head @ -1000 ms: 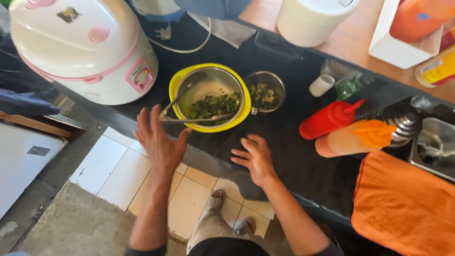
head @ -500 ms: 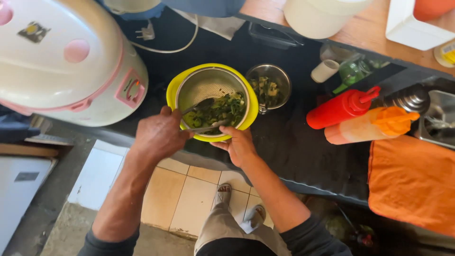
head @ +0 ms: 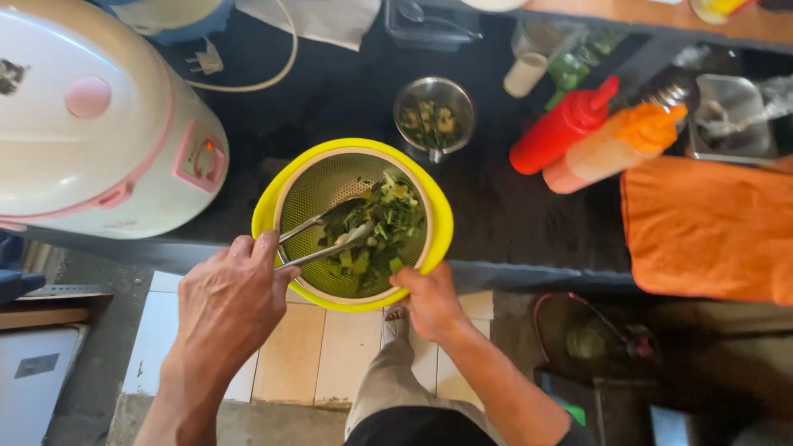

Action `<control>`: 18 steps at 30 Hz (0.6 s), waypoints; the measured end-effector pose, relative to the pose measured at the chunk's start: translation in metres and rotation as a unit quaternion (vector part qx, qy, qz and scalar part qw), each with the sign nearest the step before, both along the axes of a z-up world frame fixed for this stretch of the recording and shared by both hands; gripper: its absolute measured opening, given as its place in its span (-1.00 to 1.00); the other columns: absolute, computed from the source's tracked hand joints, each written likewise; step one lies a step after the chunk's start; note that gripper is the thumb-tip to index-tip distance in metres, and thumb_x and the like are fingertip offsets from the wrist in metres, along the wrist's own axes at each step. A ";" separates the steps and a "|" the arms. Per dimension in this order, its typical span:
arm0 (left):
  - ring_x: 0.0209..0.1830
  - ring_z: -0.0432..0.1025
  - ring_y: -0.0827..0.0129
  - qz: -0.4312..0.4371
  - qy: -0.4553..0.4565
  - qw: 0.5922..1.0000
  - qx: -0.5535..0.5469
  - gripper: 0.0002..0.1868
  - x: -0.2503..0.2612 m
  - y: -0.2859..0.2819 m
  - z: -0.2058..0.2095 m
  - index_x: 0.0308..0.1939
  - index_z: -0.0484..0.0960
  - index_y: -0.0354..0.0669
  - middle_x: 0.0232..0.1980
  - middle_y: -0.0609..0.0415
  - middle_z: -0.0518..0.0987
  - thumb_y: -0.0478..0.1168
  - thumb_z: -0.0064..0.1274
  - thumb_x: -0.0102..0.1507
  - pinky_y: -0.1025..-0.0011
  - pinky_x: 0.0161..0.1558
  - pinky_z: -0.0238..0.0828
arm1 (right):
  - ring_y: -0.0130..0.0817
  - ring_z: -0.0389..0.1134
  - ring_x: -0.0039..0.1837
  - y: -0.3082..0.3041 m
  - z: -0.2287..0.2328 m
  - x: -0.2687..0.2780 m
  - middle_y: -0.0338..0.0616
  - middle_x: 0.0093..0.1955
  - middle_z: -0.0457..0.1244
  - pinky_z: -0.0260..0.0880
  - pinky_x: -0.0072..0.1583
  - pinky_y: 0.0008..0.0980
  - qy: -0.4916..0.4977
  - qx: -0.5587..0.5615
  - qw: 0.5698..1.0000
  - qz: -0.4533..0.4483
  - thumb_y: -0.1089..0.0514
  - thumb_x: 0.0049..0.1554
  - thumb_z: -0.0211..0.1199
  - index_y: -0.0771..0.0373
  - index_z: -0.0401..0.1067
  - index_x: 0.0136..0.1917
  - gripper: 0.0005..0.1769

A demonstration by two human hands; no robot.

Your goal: Preparing food by chopping greens and stirring a meat dish in a rice cooker.

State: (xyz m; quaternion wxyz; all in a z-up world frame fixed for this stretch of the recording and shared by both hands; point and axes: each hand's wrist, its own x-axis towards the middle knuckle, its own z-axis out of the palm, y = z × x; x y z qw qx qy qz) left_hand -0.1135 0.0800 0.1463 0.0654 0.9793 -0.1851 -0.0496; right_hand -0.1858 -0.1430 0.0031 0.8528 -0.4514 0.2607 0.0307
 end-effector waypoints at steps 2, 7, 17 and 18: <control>-0.24 0.55 0.05 -0.027 -0.030 0.999 -0.020 -0.60 -0.026 -0.001 0.006 0.02 0.55 -0.20 -0.19 -0.04 0.60 -0.04 0.14 0.22 0.08 -0.27 0.48 | -0.23 0.47 -0.06 -0.010 -0.007 -0.040 -0.04 -0.04 0.36 0.61 -0.04 -0.18 -0.032 -0.008 0.999 -0.009 0.43 0.06 0.15 0.47 0.40 0.13 -0.67; -0.26 0.53 0.03 -0.110 -0.040 0.991 -0.064 -0.62 -0.092 -0.011 0.006 0.02 0.55 -0.19 -0.23 -0.04 0.59 -0.10 0.15 0.19 0.08 -0.26 0.45 | -0.24 0.46 -0.11 -0.033 0.020 -0.150 -0.09 -0.08 0.36 0.61 -0.08 -0.13 0.002 -0.049 0.995 -0.084 0.44 0.00 0.15 0.39 0.42 0.12 -0.63; -0.21 0.53 0.04 -0.401 -0.011 0.912 -0.091 -0.67 -0.302 -0.100 -0.023 -0.05 0.54 -0.26 -0.20 -0.09 0.56 -0.13 0.15 0.20 0.10 -0.24 0.45 | -0.33 0.43 -0.12 0.005 -0.032 -0.462 -0.08 -0.14 0.36 0.49 -0.08 -0.28 -0.040 -0.027 0.928 -0.369 0.44 0.06 0.22 0.37 0.43 0.04 -0.76; -0.21 0.53 0.04 -0.423 -0.007 0.902 -0.091 -0.67 -0.311 -0.102 -0.013 -0.05 0.54 -0.26 -0.20 -0.09 0.56 -0.13 0.15 0.20 0.10 -0.24 0.45 | -0.33 0.43 -0.12 0.011 -0.025 -0.483 -0.08 -0.14 0.36 0.49 -0.08 -0.28 -0.037 -0.028 0.919 -0.392 0.44 0.06 0.22 0.37 0.43 0.04 -0.76</control>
